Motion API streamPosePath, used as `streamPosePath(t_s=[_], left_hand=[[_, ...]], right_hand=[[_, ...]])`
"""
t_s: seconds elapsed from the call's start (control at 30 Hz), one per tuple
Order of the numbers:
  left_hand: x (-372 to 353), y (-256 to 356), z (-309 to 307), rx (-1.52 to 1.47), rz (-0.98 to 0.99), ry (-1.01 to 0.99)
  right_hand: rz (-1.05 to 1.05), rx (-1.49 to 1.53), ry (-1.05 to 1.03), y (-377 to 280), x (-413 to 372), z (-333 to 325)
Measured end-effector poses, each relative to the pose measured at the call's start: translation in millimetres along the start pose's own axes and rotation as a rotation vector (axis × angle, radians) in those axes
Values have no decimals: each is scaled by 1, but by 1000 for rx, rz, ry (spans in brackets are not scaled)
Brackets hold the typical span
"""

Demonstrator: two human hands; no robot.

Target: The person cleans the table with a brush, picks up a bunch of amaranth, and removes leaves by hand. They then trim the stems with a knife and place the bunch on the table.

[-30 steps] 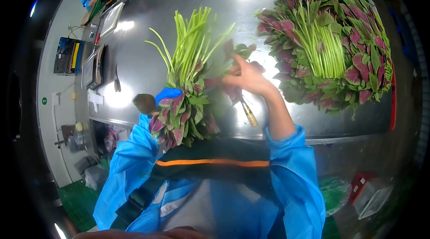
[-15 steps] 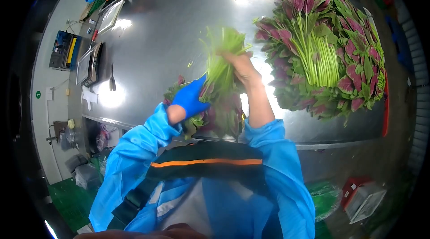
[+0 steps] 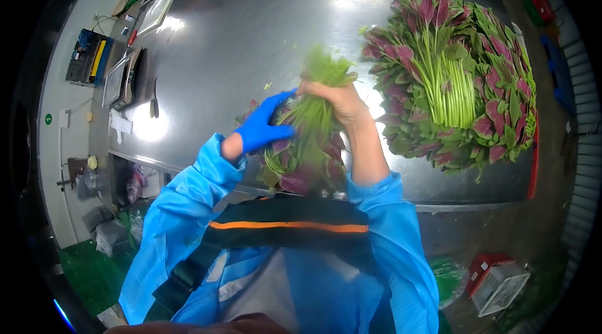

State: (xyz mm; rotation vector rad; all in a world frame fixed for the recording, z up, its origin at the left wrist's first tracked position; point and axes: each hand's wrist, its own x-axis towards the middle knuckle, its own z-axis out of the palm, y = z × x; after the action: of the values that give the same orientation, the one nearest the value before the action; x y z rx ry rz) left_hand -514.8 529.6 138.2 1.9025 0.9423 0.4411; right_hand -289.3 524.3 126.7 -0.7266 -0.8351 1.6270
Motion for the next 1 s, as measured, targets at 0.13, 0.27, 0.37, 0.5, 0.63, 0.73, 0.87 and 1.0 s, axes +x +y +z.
streamPosePath(t_s=[0.13,0.27,0.37,0.5,0.63,0.73,0.87,1.0], left_hand=[[-9,33,-6,156,67,36],[-34,-8,-20,223,-4,101],[-47,-40,-33,232,-257,95],[-47,-2,-50,-511,-378,-57],[-53,-21,-40,-1574,-515,-260],[-63,-68,4,-1354,-313,-226],[-76,-54,29,-1266,-348,-1],[-68,-63,26,-1720,-465,-297]], right_hand=[[-230,-508,14,-46,-22,51],[-404,-698,163,-115,-14,21],[-470,-996,250,-132,0,51],[-1034,-1560,-173,-84,11,84],[-948,-1666,-374,13,-10,97],[-699,-1793,-402,64,-37,104],[-414,-1907,-293,59,-63,117],[-158,-1766,-23,33,-93,106]])
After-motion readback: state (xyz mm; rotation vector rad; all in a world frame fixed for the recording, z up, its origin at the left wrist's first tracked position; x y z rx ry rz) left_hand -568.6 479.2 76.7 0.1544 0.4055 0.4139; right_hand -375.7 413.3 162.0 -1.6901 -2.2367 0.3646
